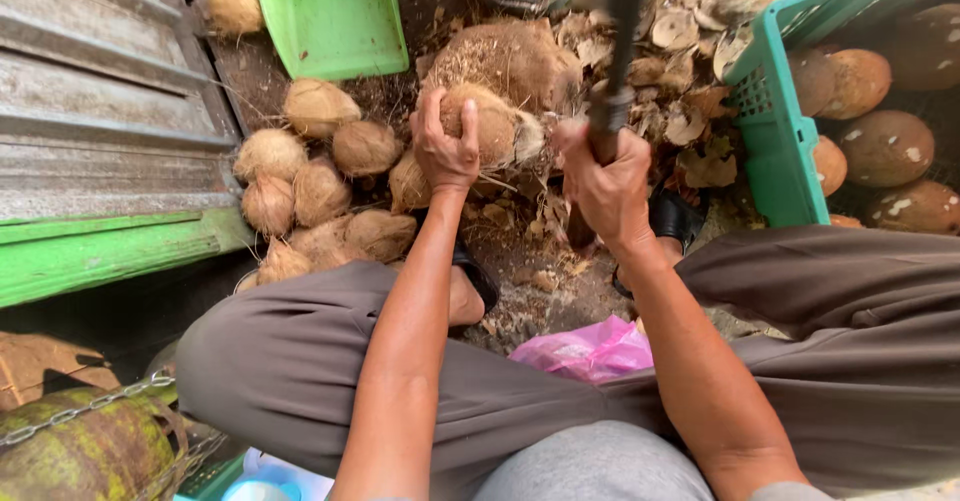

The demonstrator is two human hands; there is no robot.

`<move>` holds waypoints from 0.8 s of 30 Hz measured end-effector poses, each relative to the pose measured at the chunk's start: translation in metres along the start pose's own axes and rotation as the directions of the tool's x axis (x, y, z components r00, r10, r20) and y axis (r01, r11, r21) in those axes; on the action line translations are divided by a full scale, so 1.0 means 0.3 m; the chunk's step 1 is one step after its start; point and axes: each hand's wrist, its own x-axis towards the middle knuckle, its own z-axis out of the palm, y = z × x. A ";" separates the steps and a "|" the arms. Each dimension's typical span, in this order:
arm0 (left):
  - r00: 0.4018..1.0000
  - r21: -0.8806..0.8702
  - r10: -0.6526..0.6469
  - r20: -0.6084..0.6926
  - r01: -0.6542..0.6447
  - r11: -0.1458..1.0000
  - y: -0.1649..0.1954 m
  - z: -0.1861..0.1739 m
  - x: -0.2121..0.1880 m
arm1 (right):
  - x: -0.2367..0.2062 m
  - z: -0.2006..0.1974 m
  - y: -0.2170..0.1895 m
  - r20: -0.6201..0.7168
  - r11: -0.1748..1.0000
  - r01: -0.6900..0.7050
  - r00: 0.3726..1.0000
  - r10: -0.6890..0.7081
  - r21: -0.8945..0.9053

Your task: The person sits on the ground and husks coconuts, holding each coconut against a large wooden block and chopping off the fibrous husk with a machete. They rotate each coconut to strip the husk from all sides, then set the trimmed coconut aside and take the next one from the pile.

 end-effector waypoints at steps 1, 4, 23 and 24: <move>1.000 0.012 0.004 -0.006 -0.004 1.000 0.001 0.003 0.001 | -0.013 0.016 0.012 -0.016 0.999 -0.036 0.999 0.036 0.021; 1.000 -0.023 0.006 -0.015 -0.007 1.000 0.008 0.004 0.007 | -0.050 0.105 0.065 0.021 0.945 -0.289 0.955 0.295 -0.156; 0.981 0.163 0.171 0.089 -0.183 0.970 -0.023 0.003 0.026 | -0.090 0.046 0.240 0.008 0.576 -0.655 0.657 0.754 -0.489; 0.980 0.167 0.136 0.143 -0.159 0.973 -0.023 0.004 0.037 | -0.078 0.046 0.217 0.024 0.600 -0.658 0.664 0.747 -0.455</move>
